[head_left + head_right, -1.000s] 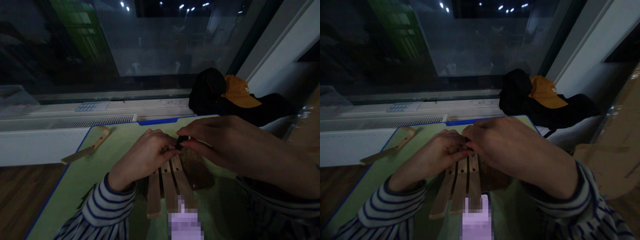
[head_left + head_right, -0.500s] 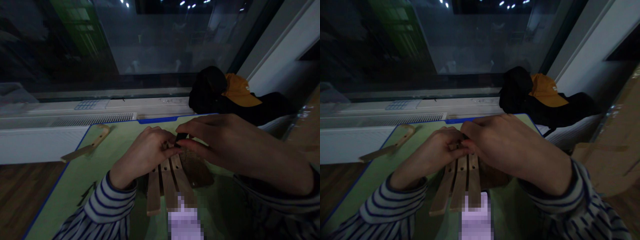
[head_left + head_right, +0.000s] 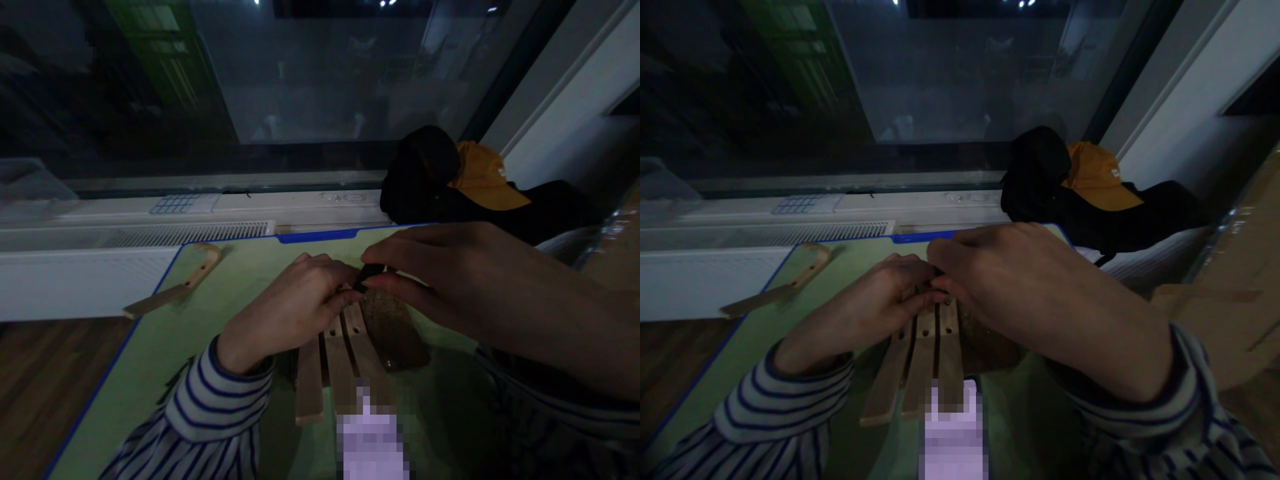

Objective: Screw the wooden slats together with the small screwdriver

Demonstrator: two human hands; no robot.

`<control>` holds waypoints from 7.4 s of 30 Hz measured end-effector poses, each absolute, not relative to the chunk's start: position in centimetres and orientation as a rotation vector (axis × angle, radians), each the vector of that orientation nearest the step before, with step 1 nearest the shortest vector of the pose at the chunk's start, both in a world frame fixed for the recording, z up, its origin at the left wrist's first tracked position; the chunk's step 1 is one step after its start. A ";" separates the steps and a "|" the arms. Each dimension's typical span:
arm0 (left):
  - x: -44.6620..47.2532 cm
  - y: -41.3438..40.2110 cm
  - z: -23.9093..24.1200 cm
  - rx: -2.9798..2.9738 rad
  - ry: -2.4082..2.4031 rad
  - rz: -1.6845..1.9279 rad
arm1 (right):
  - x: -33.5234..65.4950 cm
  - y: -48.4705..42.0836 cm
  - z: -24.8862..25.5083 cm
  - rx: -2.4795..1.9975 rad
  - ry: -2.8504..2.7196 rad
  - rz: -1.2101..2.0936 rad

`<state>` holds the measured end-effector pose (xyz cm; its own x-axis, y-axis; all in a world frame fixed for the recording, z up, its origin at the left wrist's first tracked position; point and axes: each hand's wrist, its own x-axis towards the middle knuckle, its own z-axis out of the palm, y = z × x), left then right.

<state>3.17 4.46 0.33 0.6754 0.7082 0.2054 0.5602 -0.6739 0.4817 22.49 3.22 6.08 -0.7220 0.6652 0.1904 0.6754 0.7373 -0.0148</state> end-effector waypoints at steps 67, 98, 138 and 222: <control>2.8 4.6 0.2 2.425 0.990 0.614 | 22.3 2.9 5.9 -1.036 -2.761 0.037; 2.8 5.6 -1.4 2.422 0.967 0.618 | 22.3 2.7 5.9 -0.989 -2.807 0.048; 2.7 5.6 -1.5 2.308 0.966 0.661 | 22.3 3.1 5.6 -0.962 -2.840 0.184; 3.3 4.5 -0.4 2.385 1.083 0.739 | 22.5 3.2 5.6 -0.988 -2.762 0.020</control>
<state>3.29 4.47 -0.43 0.5561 0.7779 0.2928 0.5562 -0.6100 0.5644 22.46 3.21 5.55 -0.7539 0.6289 0.1900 0.6261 0.7754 -0.0826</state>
